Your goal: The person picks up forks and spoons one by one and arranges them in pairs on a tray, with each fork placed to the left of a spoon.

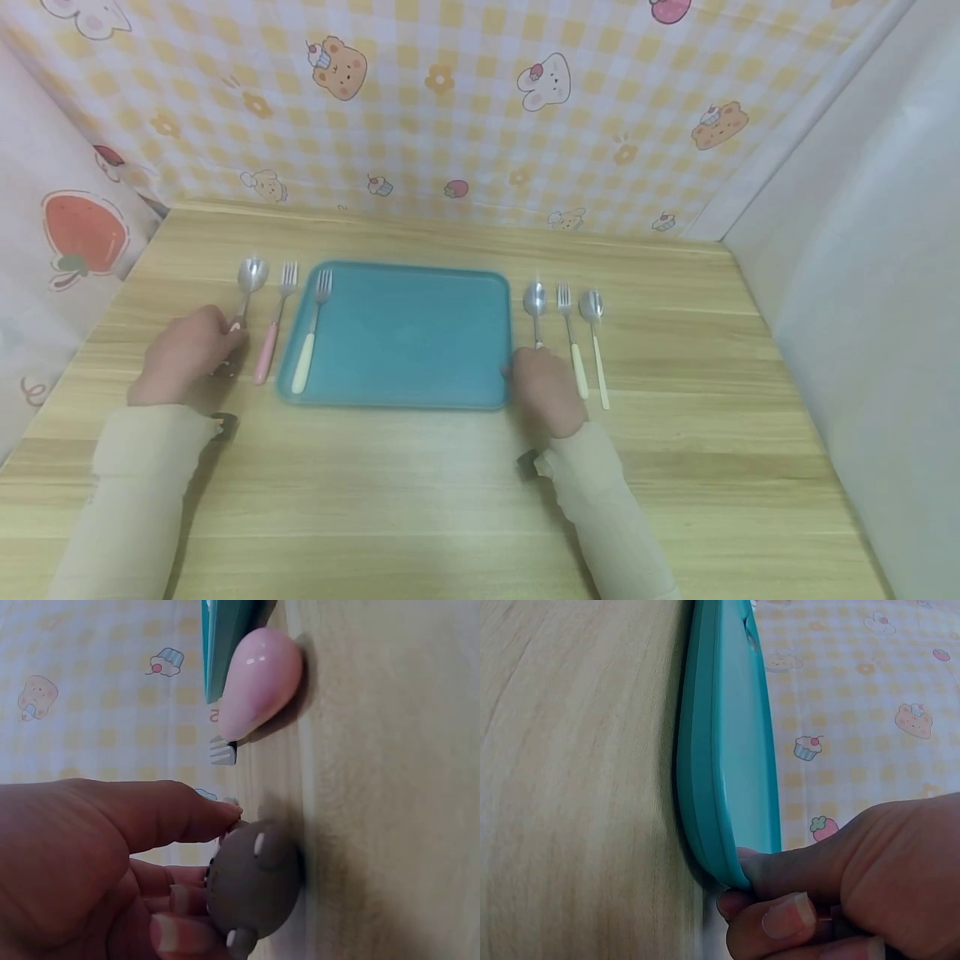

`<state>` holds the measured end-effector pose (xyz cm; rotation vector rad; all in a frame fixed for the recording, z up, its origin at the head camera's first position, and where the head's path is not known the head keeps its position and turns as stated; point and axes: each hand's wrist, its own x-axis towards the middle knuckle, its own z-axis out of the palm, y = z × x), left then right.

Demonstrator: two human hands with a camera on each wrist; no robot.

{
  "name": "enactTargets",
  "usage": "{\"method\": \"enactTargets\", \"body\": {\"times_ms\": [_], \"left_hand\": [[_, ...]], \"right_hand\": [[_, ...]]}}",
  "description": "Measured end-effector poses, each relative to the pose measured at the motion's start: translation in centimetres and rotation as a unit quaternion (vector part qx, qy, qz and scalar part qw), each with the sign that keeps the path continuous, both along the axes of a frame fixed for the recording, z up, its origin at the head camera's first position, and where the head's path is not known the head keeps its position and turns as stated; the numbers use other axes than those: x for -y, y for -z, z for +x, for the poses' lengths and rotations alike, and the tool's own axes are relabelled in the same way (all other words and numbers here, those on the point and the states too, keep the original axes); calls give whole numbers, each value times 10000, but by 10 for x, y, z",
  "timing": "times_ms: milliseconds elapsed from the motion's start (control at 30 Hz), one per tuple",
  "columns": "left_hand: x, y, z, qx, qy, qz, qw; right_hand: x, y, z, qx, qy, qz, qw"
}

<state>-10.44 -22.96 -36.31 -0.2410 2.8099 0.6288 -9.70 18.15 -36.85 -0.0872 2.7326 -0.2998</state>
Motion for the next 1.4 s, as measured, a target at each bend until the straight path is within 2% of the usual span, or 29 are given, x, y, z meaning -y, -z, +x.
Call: {"method": "enactTargets", "body": {"times_ms": [267,600,833,1000,1167,1400], "left_hand": [[-1,3,-1,-107,59,-178,9998],[-4,4,-1,-390,11,-146,9991],[-7,3,-1,-365,-55,-78,9993],[-12,-1,1,-434,-143,86,9989],[-22,-10,4,-598,-48,187,9980],[-45,-19,7,-471,5,587,9972]], "right_hand": [[-2,2,0,-3,5,-36,10000],[-2,3,-1,28,32,-26,10000],[-2,4,-1,18,47,-53,10000],[-1,3,-1,0,15,-46,10000],[-1,2,0,10,16,-29,10000],[-1,2,0,17,12,-27,10000]]}}
